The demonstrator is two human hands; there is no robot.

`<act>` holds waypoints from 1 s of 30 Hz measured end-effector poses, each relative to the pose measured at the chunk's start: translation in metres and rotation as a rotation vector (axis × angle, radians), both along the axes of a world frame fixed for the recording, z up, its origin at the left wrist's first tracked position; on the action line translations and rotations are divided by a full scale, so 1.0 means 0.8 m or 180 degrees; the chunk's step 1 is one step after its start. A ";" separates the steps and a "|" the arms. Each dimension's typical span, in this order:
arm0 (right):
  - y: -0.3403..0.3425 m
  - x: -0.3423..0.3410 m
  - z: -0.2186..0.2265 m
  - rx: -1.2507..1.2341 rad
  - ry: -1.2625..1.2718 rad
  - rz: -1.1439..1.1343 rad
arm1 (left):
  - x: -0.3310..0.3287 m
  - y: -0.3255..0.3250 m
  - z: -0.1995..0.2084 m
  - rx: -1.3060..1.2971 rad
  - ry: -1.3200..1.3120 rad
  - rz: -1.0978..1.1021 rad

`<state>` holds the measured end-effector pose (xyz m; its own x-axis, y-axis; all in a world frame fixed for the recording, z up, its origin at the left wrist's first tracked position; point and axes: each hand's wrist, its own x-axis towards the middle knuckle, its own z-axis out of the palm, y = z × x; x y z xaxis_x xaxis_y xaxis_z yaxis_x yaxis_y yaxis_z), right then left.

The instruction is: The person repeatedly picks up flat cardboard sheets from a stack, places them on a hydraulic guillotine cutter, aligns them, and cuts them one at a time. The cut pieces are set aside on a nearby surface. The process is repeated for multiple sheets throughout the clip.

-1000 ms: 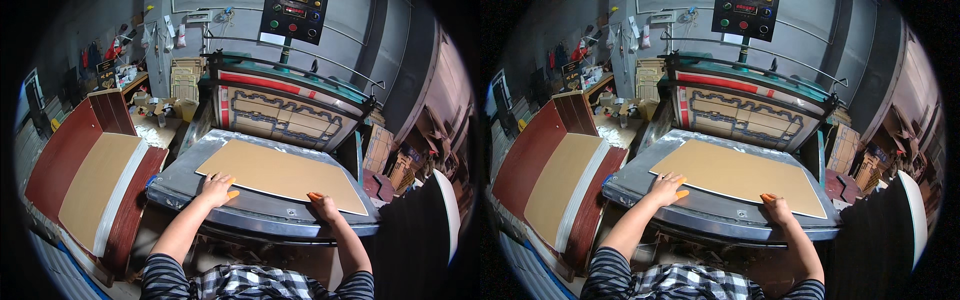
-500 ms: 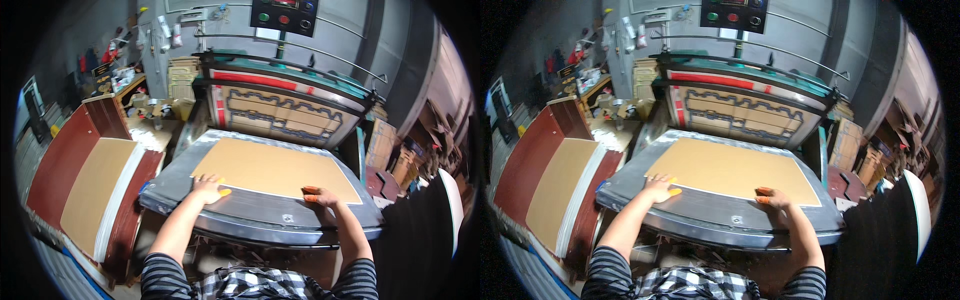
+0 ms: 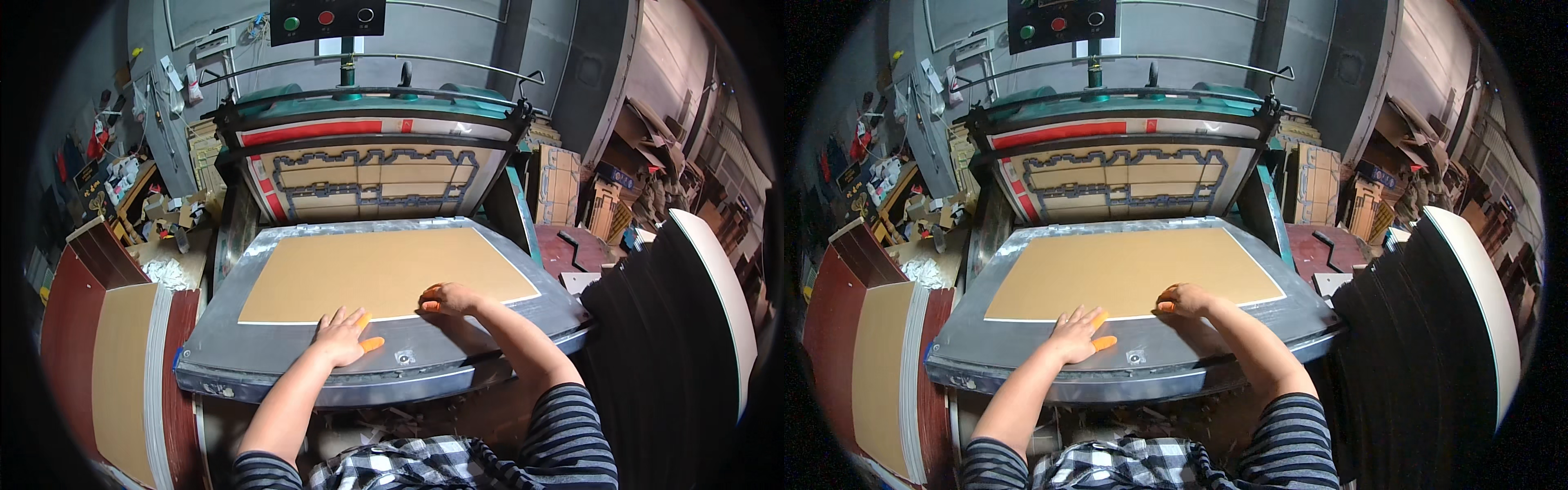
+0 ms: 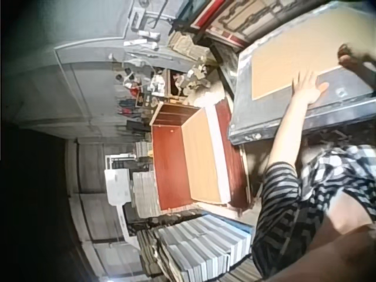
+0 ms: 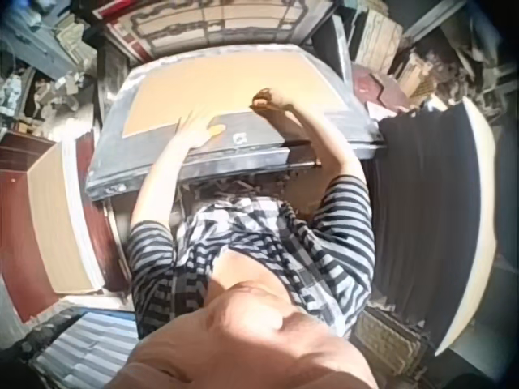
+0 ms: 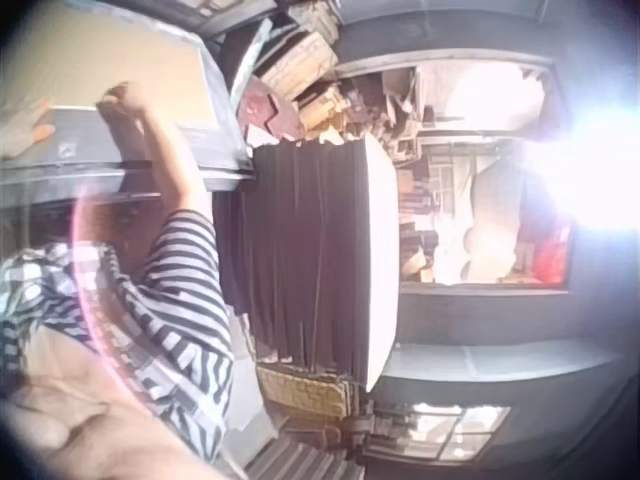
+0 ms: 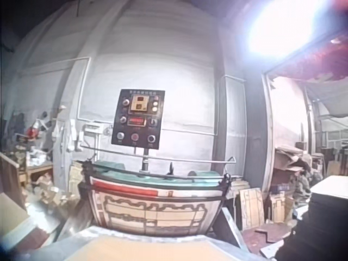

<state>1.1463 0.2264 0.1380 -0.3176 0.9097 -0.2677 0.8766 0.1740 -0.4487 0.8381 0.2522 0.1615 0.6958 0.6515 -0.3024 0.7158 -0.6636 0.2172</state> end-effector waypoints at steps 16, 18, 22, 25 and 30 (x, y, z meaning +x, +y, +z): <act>0.292 -0.100 0.458 0.3744 -0.2026 -0.1737 | -0.007 0.009 -0.068 0.1813 -0.1807 -0.0100; 0.271 -0.120 0.466 0.3455 -0.2015 -0.1633 | -0.010 -0.002 -0.060 0.1268 -0.1497 0.0031; 0.260 -0.130 0.482 0.3724 -0.2351 -0.1537 | -0.010 -0.002 -0.047 0.0697 -0.0982 0.0180; 0.246 -0.114 0.496 0.4078 -0.1855 -0.1200 | -0.008 -0.003 -0.022 0.0446 -0.0683 0.0156; 0.128 -0.095 0.448 0.5412 -0.1070 0.0051 | 0.006 0.005 0.027 -0.0144 0.0420 0.0004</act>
